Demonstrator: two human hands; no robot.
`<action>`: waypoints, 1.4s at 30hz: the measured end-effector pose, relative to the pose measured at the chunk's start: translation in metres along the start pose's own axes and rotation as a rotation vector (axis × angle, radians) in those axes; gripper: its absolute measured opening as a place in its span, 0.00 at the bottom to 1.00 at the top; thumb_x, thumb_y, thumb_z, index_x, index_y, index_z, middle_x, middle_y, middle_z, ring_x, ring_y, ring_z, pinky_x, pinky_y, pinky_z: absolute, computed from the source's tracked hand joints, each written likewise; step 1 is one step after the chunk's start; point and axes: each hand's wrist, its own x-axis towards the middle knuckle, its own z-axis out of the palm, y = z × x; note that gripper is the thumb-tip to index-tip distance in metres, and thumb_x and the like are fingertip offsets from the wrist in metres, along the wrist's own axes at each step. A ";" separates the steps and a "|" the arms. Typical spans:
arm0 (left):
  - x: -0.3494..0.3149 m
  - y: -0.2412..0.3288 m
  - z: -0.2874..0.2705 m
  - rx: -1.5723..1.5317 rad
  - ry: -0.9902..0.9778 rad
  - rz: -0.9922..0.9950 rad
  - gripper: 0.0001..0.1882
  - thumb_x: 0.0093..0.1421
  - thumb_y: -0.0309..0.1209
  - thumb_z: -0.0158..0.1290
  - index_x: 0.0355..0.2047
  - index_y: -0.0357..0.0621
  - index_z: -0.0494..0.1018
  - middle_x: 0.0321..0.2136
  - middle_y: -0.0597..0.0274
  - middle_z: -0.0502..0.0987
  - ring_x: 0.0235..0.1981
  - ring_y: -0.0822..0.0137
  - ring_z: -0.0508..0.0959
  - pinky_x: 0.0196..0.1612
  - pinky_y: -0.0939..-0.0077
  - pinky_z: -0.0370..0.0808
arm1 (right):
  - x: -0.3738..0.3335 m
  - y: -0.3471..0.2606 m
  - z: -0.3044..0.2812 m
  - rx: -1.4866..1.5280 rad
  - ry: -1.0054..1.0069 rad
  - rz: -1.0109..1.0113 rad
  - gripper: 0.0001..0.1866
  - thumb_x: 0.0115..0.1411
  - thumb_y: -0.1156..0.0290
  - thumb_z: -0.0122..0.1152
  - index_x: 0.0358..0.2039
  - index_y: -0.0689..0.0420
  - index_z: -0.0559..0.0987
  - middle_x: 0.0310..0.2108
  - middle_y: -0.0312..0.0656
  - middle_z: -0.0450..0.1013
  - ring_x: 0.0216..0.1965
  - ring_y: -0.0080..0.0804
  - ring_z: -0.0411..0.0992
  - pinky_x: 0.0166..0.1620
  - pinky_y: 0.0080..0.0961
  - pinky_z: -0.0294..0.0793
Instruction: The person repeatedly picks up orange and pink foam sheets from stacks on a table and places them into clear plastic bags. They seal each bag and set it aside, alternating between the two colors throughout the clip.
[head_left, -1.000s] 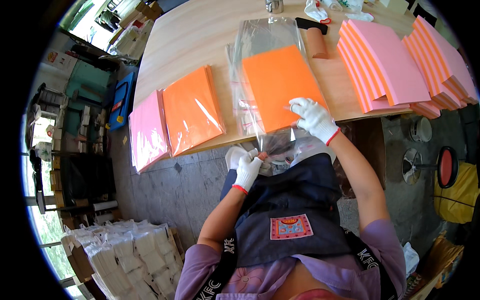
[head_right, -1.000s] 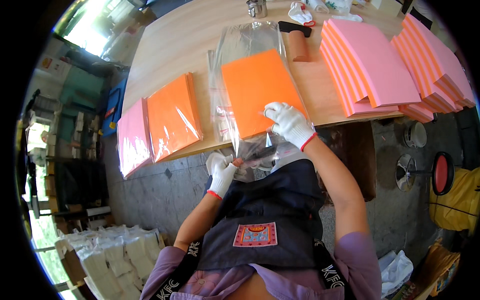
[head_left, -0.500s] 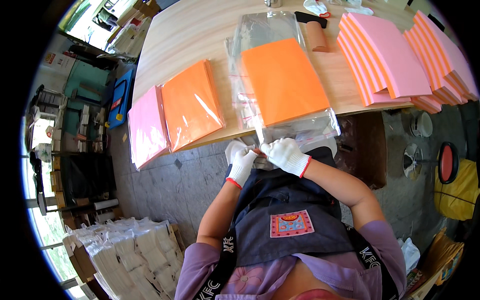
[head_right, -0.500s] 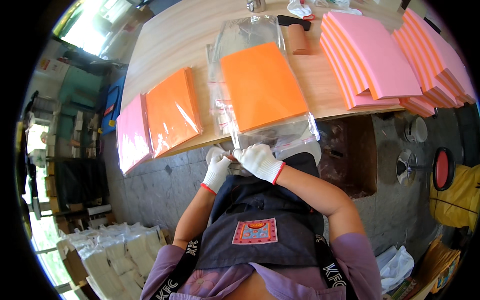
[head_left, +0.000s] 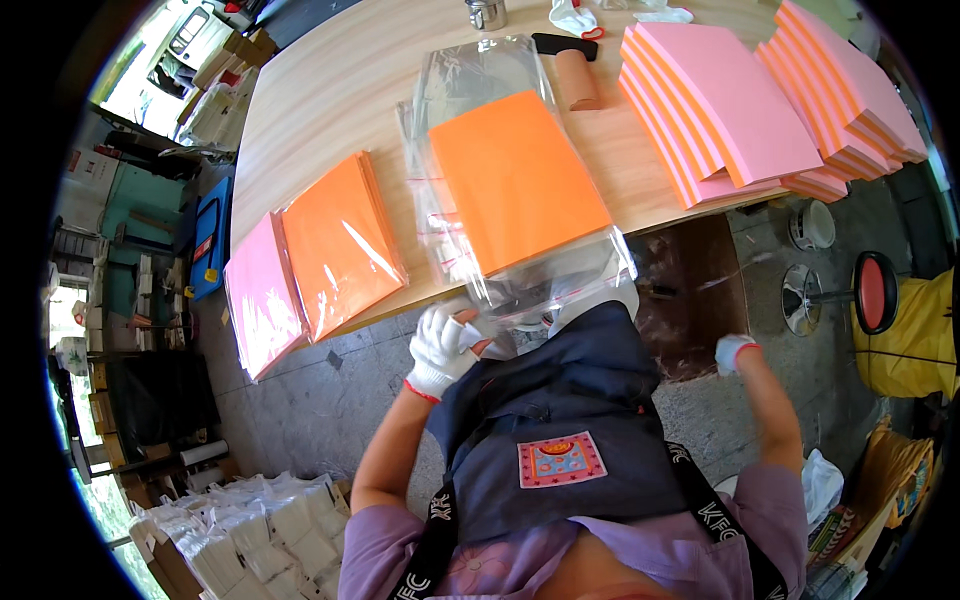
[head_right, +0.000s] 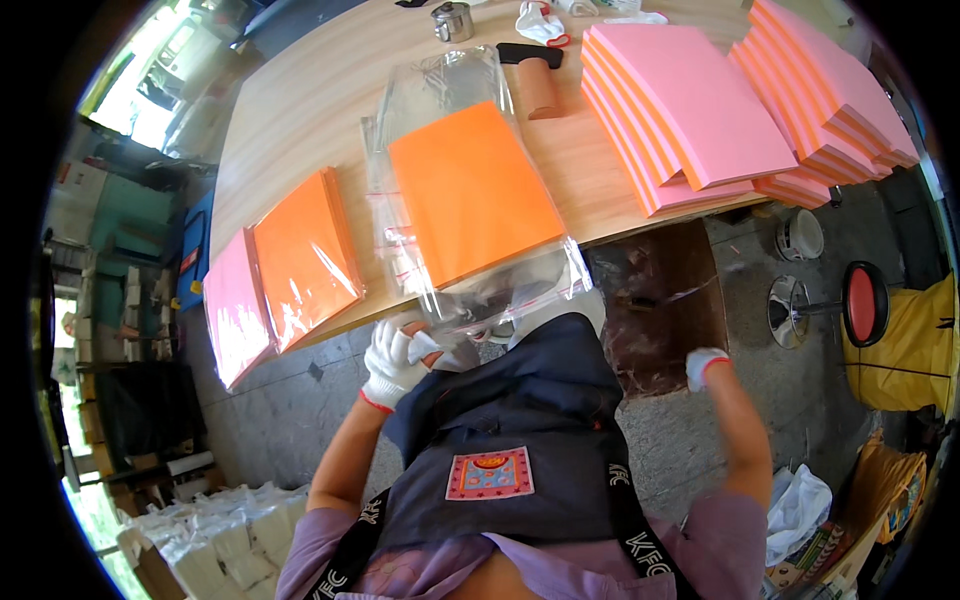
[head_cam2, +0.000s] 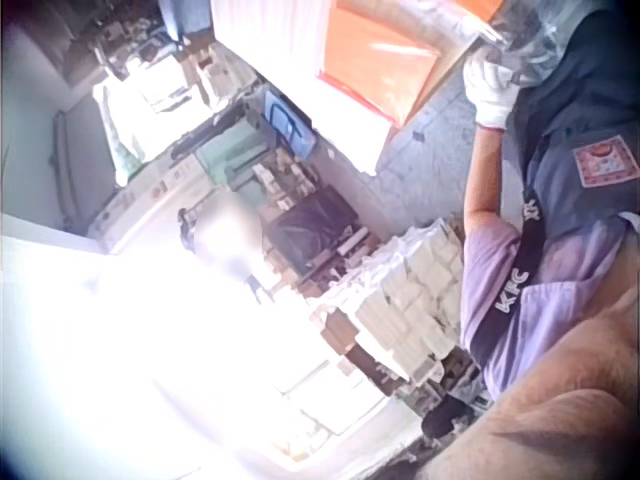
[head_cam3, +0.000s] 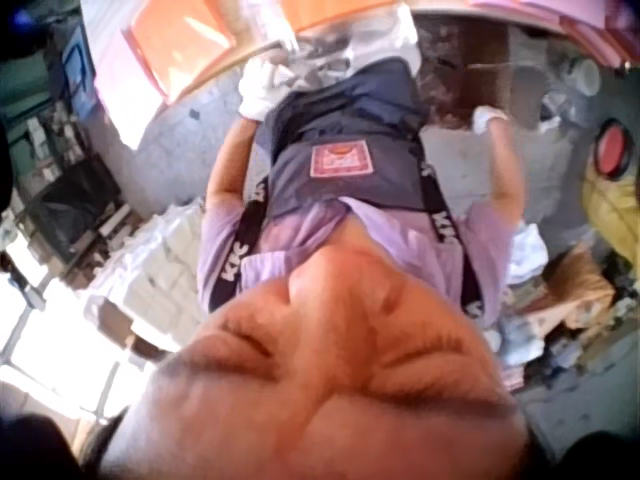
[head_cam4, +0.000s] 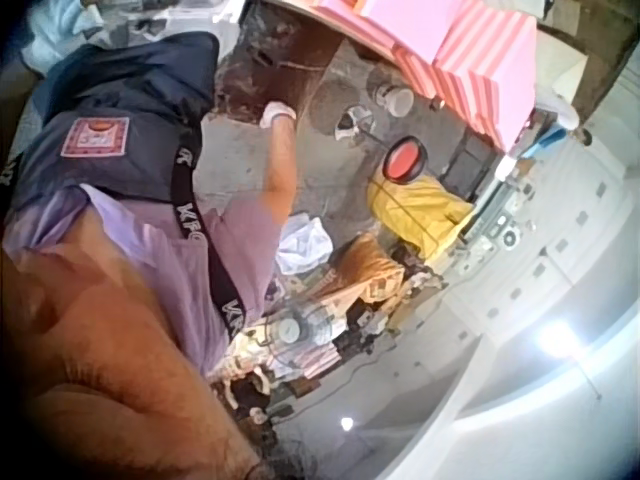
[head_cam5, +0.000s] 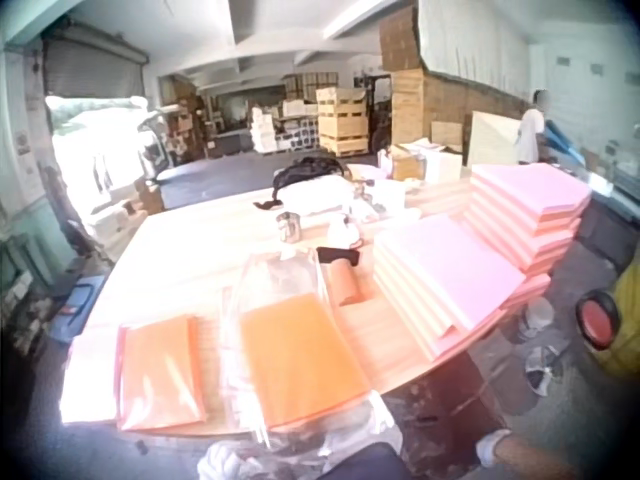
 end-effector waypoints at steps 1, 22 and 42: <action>0.010 0.001 -0.006 0.081 -0.006 0.079 0.25 0.37 0.35 0.65 0.38 0.45 0.72 0.42 0.55 0.73 0.41 0.51 0.73 0.43 0.57 0.71 | -0.005 -0.027 -0.021 -0.055 0.168 0.183 0.16 0.54 0.58 0.55 0.39 0.51 0.80 0.37 0.45 0.77 0.36 0.48 0.76 0.46 0.40 0.73; 0.016 -0.018 0.051 -0.438 0.224 -0.513 0.11 0.59 0.36 0.49 0.28 0.41 0.74 0.25 0.57 0.76 0.29 0.64 0.76 0.35 0.72 0.72 | 0.047 -0.160 -0.185 0.567 1.310 -0.595 0.10 0.54 0.65 0.60 0.23 0.55 0.71 0.25 0.41 0.72 0.26 0.43 0.72 0.29 0.34 0.70; 0.102 0.009 -0.005 0.035 -0.025 0.001 0.09 0.45 0.25 0.52 0.30 0.44 0.72 0.42 0.63 0.76 0.50 0.58 0.71 0.56 0.62 0.65 | -0.036 -0.218 -0.256 0.546 1.408 -0.562 0.13 0.55 0.75 0.55 0.42 0.57 0.76 0.39 0.46 0.74 0.43 0.43 0.72 0.48 0.32 0.71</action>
